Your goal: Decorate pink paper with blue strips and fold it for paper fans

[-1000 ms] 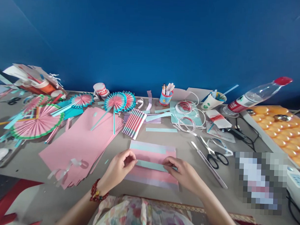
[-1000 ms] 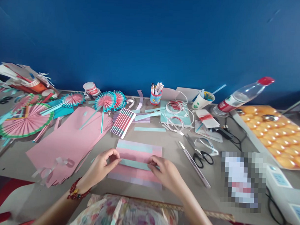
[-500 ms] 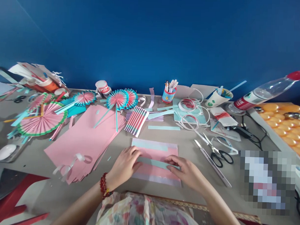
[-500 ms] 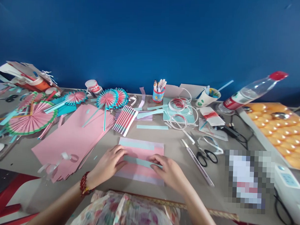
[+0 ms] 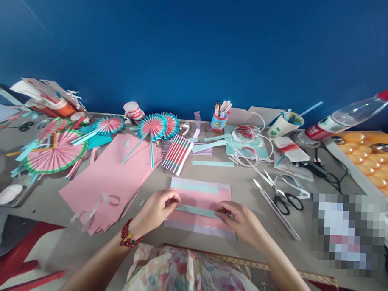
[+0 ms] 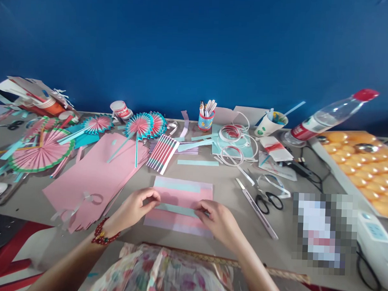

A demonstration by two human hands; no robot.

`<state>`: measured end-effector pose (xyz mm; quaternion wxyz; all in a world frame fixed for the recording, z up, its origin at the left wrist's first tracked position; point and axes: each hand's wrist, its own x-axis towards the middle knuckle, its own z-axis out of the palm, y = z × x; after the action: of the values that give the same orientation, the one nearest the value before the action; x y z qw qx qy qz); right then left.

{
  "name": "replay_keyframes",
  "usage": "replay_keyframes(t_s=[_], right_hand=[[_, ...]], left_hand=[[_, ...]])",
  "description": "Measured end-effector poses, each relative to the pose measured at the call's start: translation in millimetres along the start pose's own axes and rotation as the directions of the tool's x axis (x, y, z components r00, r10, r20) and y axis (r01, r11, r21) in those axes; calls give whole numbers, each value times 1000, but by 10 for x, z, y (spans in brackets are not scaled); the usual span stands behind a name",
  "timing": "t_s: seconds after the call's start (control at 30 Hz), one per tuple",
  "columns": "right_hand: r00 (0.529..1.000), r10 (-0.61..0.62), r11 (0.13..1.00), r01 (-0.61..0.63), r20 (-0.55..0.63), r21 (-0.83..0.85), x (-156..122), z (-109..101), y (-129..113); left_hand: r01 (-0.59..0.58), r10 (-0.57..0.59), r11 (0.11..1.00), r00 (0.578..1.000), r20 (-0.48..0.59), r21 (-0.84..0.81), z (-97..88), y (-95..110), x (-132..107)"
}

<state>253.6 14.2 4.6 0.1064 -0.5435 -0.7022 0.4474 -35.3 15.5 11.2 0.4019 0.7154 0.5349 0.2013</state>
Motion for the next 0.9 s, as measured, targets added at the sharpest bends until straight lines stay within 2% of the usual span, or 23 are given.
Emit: replay_keyframes(t_s=[0.17, 0.4, 0.6, 0.9], right_hand=[[1000, -17, 999, 18, 18, -43, -18, 41, 7], [1000, 12, 988, -9, 22, -157, -24, 83, -84], [1000, -18, 978, 22, 22, -208, -19, 124, -133], [1000, -17, 978, 20, 15, -209, -3, 132, -124]], left_hand=[[18, -20, 999, 999, 31, 47, -101, 13, -60], [-2, -8, 993, 996, 90, 118, -146, -58, -112], [-20, 5, 990, 995, 102, 143, -208, -68, -133], [-41, 20, 982, 993, 115, 185, -140, -165, -140]])
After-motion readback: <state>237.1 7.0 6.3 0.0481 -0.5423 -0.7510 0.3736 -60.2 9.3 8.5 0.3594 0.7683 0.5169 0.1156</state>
